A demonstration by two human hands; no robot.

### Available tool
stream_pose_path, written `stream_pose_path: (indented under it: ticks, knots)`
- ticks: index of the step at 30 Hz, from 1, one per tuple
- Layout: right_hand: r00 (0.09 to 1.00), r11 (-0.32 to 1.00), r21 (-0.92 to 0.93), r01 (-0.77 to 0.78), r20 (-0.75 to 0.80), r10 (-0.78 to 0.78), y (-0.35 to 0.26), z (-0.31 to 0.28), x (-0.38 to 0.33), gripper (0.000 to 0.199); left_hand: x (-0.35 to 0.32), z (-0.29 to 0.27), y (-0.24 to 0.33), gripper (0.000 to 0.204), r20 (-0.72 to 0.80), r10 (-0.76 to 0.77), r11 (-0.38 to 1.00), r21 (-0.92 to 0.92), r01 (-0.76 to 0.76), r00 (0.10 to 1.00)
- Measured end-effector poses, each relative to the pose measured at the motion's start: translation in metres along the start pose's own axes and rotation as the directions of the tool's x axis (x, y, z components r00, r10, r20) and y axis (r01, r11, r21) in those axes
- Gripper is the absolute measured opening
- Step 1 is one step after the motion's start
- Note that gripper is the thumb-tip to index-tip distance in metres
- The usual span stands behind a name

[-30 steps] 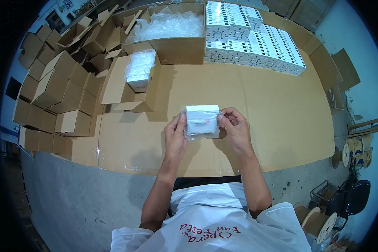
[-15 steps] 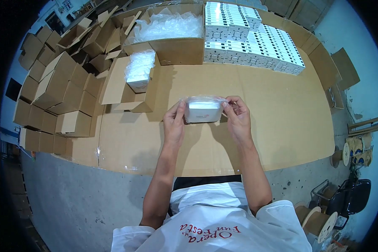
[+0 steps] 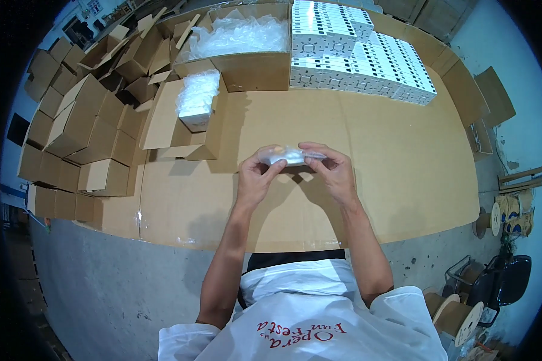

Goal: Packing small white product boxes into protective plastic bags and then into cardboard shipping boxes.

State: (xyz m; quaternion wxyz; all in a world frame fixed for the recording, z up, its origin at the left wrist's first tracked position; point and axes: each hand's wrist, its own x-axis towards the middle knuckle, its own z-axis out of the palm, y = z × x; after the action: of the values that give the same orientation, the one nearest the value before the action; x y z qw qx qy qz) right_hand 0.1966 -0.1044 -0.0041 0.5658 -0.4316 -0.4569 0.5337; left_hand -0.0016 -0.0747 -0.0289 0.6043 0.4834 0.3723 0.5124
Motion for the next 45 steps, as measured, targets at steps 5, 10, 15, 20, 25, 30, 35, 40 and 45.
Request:
stream_pose_path:
  ticks: [5,10,15,20,25,30,35,40,45]
  knots:
    - [0.963,0.888,-0.394,0.239,0.211,-0.166,0.002,-0.022,-0.024,0.022,-0.026,-0.016,0.015,0.019,0.170,0.150,0.884,0.418,-0.209,0.974]
    - [0.926,0.781,-0.532,0.326,0.347,-0.150,0.008,-0.025,-0.046,0.030,-0.051,-0.031,0.013,0.023,0.392,0.190,0.734,0.552,-0.395,0.900]
    - [0.911,0.825,-0.427,0.369,0.341,-0.232,0.003,-0.020,-0.035,0.017,-0.044,-0.025,0.013,0.017,0.297,0.128,0.886,0.395,-0.243,0.946]
    - [0.999,0.981,-0.195,-0.014,0.037,0.021,-0.001,0.006,-0.020,0.012,-0.029,-0.014,0.013,0.029,0.021,-0.270,0.960,-0.072,0.271,0.963]
    - [0.917,0.858,-0.326,0.397,0.107,-0.384,-0.004,0.012,0.002,0.020,-0.008,-0.008,0.029,0.037,0.014,-0.336,0.922,-0.201,0.332,0.942]
    - [0.927,0.811,-0.456,0.367,0.253,-0.278,-0.017,0.002,0.007,0.024,-0.001,-0.012,0.039,0.039,0.035,-0.396,0.895,-0.209,0.394,0.918]
    - [0.970,0.858,-0.475,0.194,0.224,-0.095,-0.023,0.002,0.010,0.025,-0.001,-0.013,0.039,0.044,0.069,-0.390,0.889,-0.229,0.395,0.918]
    - [0.967,0.782,-0.580,0.230,0.229,-0.115,-0.025,-0.008,0.015,0.028,-0.010,-0.003,0.031,0.038,0.032,-0.266,0.939,-0.218,0.267,0.963]
    - [0.950,0.699,-0.652,0.294,0.277,-0.142,-0.033,-0.006,0.010,0.024,-0.008,-0.019,0.010,0.037,0.197,-0.182,0.980,0.119,0.161,0.963]
